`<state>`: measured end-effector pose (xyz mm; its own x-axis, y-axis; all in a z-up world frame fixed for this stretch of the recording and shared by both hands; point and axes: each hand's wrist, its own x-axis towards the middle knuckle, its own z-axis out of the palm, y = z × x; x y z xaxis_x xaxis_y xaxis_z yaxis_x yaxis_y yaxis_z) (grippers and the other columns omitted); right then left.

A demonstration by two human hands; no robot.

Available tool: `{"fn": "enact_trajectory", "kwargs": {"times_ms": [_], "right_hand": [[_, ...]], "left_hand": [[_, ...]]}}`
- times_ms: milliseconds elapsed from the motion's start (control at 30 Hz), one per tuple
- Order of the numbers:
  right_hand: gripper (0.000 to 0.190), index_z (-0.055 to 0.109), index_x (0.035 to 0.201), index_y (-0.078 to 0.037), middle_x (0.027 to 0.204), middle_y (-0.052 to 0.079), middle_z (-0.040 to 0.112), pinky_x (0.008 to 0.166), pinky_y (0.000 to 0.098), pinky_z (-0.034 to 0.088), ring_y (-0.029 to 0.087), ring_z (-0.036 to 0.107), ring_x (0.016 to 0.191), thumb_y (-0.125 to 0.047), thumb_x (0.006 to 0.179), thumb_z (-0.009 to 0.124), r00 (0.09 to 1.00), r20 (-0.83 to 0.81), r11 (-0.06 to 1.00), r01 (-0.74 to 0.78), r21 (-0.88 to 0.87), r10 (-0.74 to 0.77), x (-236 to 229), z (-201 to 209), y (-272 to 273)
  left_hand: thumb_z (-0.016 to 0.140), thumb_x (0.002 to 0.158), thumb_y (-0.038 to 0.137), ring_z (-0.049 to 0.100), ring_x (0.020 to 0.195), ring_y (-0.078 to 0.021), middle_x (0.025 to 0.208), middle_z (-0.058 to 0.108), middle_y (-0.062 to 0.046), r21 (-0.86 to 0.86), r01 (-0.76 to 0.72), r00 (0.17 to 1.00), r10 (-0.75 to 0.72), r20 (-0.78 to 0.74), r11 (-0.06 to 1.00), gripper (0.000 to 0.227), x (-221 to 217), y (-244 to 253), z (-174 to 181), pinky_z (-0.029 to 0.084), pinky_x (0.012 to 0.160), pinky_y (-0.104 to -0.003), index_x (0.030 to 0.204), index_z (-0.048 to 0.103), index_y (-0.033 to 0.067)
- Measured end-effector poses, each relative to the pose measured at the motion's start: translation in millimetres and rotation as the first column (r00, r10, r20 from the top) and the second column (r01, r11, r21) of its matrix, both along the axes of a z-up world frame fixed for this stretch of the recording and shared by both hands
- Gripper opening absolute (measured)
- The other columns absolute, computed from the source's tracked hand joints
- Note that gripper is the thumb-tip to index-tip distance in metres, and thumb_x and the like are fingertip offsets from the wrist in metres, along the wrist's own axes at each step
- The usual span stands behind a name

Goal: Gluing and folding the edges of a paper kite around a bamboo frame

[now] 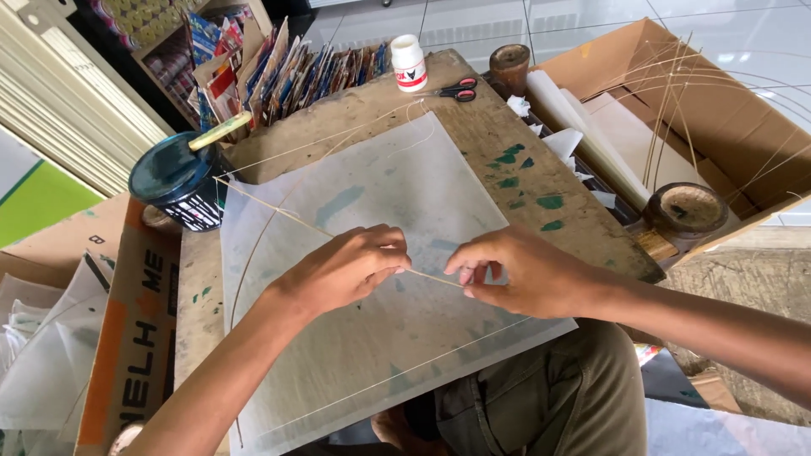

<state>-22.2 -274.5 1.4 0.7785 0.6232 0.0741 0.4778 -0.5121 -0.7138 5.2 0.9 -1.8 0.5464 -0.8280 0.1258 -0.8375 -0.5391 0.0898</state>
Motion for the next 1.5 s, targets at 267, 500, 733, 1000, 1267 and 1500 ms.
{"fn": "enact_trajectory", "kwargs": {"times_ms": [267,500,733,1000,1267,1500], "right_hand": [[0.03,0.075,0.111,-0.009,0.091,0.01,0.083,0.07,0.0286,0.061,0.019,0.078,0.079,-0.007,0.081,0.075,0.993,-0.104,0.998,-0.058,-0.007,0.057,5.8,-7.8,-14.2],[0.034,0.075,0.115,-0.013,0.097,0.007,0.082,0.073,0.0315,0.058,0.021,0.078,0.085,-0.008,0.082,0.075,0.968,-0.105,0.972,-0.234,-0.038,0.229,18.1,-6.9,-21.1],[0.034,0.077,0.114,-0.014,0.1,0.01,0.082,0.076,0.037,0.055,0.026,0.077,0.086,-0.004,0.082,0.072,0.946,-0.091,0.949,-0.315,-0.017,0.313,23.4,-8.1,-30.5],[0.031,0.076,0.112,-0.014,0.102,0.008,0.08,0.078,0.0352,0.051,0.024,0.075,0.089,-0.007,0.082,0.072,0.94,-0.105,0.945,-0.327,0.005,0.326,23.6,-21.0,-39.7],[0.03,0.076,0.112,-0.013,0.103,0.01,0.079,0.079,0.0373,0.051,0.026,0.074,0.092,-0.007,0.083,0.071,0.936,-0.103,0.941,-0.338,-0.002,0.336,21.0,-20.0,-41.0],[0.03,0.076,0.112,-0.013,0.102,0.01,0.079,0.081,0.0375,0.051,0.026,0.074,0.094,-0.007,0.083,0.071,0.94,-0.102,0.945,-0.328,-0.006,0.325,18.0,-20.0,-41.6]], "left_hand": [[0.065,0.094,0.0,0.071,0.087,-0.0257,0.091,0.067,-0.001,-0.031,-0.008,0.999,0.007,-0.038,1.0,0.016,0.1,-2.9,-5.8,0.055,0.069,-0.038,0.087,0.066,0.0147],[0.064,0.096,0.002,0.07,0.088,-0.0238,0.086,0.064,0.002,-0.042,-0.038,0.998,0.035,-0.061,0.998,0.018,1.1,-1.8,-10.6,0.055,0.072,-0.037,0.084,0.066,0.0154],[0.064,0.096,0.003,0.068,0.088,-0.0255,0.086,0.061,0.001,-0.068,-0.045,0.996,0.039,-0.082,0.997,0.017,0.5,-3.0,-12.6,0.055,0.071,-0.039,0.083,0.062,0.0141],[0.065,0.094,0.0,0.068,0.085,-0.0219,0.084,0.063,0.002,-0.096,-0.04,0.996,0.032,-0.086,0.995,0.019,-3.1,-8.8,-18.6,0.054,0.072,-0.035,0.08,0.066,0.0134],[0.065,0.093,-0.001,0.065,0.083,-0.0234,0.083,0.06,0.001,-0.116,-0.04,0.993,0.028,-0.111,0.992,0.021,-7.2,-12.7,-21.4,0.053,0.073,-0.036,0.077,0.062,0.0117],[0.065,0.093,0.0,0.064,0.083,-0.0216,0.083,0.061,0.002,-0.125,-0.037,0.993,0.023,-0.116,0.991,0.021,-7.8,-15.7,-20.2,0.053,0.072,-0.035,0.077,0.062,0.0118]]}}
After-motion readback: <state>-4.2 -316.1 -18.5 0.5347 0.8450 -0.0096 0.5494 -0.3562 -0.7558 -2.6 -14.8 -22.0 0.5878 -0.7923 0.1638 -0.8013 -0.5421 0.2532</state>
